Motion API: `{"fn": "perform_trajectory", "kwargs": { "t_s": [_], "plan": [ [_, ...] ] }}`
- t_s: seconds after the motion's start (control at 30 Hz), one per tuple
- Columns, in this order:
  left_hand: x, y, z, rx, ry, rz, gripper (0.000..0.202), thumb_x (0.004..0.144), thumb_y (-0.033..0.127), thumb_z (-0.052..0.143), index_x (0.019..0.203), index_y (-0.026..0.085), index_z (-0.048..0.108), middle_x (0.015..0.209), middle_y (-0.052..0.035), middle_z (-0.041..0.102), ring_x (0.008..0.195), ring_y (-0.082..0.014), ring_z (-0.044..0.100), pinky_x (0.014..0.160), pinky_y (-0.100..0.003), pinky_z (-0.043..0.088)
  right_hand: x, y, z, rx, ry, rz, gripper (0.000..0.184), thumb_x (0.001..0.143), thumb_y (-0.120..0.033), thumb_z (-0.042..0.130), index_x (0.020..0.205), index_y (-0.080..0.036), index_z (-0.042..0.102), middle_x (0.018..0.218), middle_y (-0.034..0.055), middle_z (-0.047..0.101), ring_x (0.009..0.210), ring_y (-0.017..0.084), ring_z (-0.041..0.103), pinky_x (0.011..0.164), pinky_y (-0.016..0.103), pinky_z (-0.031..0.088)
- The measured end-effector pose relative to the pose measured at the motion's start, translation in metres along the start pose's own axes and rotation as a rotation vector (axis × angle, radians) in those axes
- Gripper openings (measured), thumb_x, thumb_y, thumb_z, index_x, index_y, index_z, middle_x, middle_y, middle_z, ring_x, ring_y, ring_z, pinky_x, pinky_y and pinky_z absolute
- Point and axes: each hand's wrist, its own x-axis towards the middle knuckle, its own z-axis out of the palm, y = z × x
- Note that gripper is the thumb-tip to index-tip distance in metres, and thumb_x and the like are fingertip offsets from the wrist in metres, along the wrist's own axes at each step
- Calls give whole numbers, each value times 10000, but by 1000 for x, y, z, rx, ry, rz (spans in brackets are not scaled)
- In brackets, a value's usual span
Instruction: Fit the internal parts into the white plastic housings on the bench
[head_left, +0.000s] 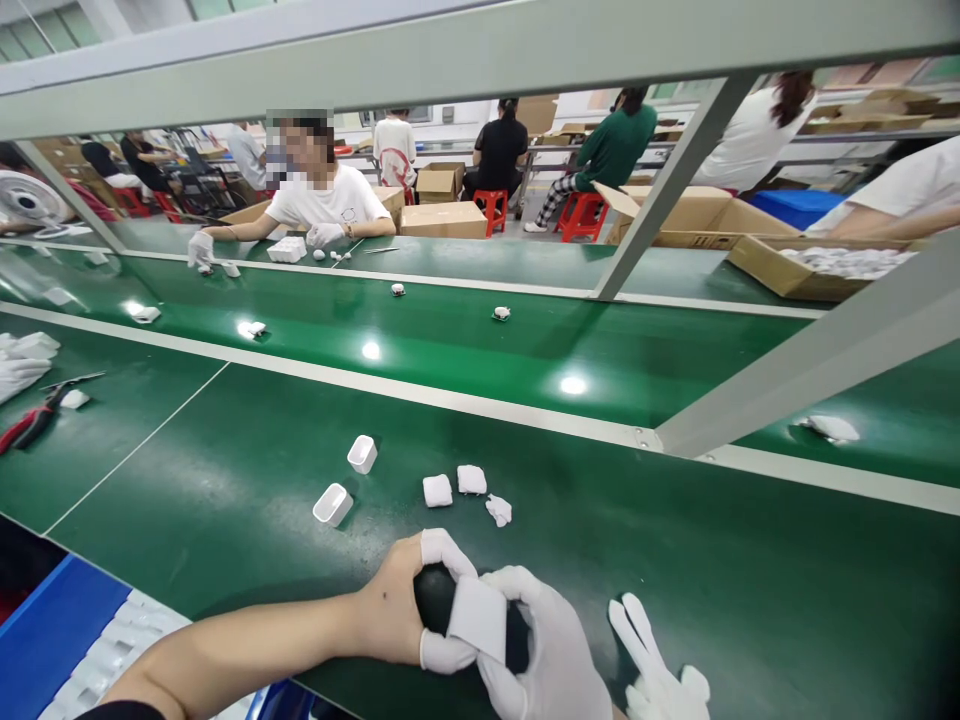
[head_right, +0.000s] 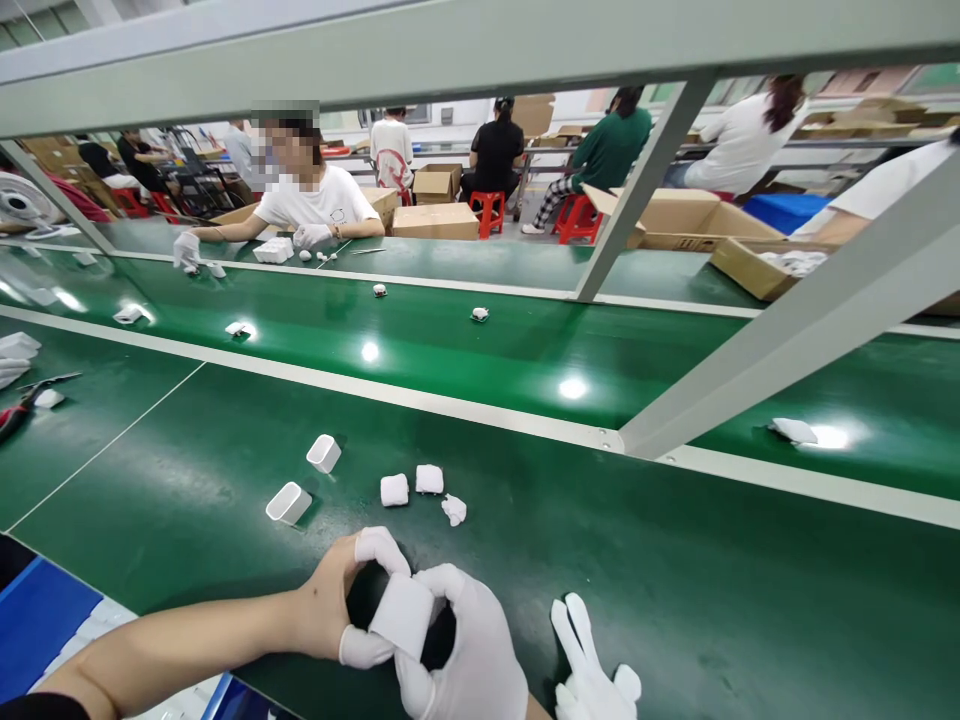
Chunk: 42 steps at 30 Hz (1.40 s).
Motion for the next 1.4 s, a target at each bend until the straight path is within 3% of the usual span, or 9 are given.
{"fn": "perform_trajectory", "kwargs": {
  "t_s": [0.1,0.33,0.5,0.6,0.7,0.8,1.0,1.2,1.4],
  "plan": [
    [2,-1,-2,-9,-19,-14,374,616,432,771,842,193,594,784,-17,625,682,-162,580,643,-279,445,3,2,-2,56,-18,25,147,714,-304,616,825,-242,541,681,-20,647,572,160,639,507,267,517],
    [5,1,-16,405,40,771,385,884,345,526,1235,192,489,813,-48,655,696,-172,642,839,-330,515,17,22,-17,-312,56,-571,437,885,-357,544,1286,-215,443,1055,83,717,948,232,682,847,398,533],
    [3,-4,-17,422,-28,794,446,950,327,368,1366,168,384,819,-46,679,666,-166,651,767,-286,544,13,30,-14,-359,75,-571,454,850,-254,576,1279,-198,437,1047,87,716,926,227,678,822,405,536],
    [9,-1,-16,529,2,652,533,873,292,557,1358,156,382,960,-109,668,816,-226,642,751,-361,538,11,31,-12,-286,126,-370,405,830,-308,604,1206,-212,488,984,80,707,857,239,677,746,409,550],
    [21,13,-18,509,-39,259,471,760,278,693,1186,195,507,1024,-86,649,914,-236,603,800,-376,512,11,32,-10,-177,213,-146,410,805,-386,647,1159,-214,529,882,63,684,790,240,668,702,405,563],
    [42,24,-25,503,-126,13,386,707,275,726,1056,215,572,946,-35,652,881,-216,593,774,-342,506,12,37,-4,25,204,80,415,844,-373,608,1221,-227,516,896,50,681,768,205,665,710,368,572],
    [136,-6,-54,922,-98,-281,267,779,370,688,973,196,625,972,-44,662,943,-228,613,821,-315,492,9,50,-1,402,260,422,397,915,-431,507,1252,-222,504,996,63,682,1054,224,619,970,410,468],
    [210,-52,-94,1150,-84,-450,331,900,337,599,1173,153,558,1134,-94,602,1036,-245,582,878,-434,497,8,52,-6,400,158,474,375,907,-490,475,1142,-225,599,940,50,678,912,214,619,906,392,462],
    [185,-42,-107,1325,-137,-564,486,894,396,594,1291,148,465,1238,-138,543,1112,-290,548,905,-457,482,13,55,1,58,81,375,379,878,-329,438,1219,-227,569,1180,80,600,1075,234,570,980,429,441]
  ]
}}
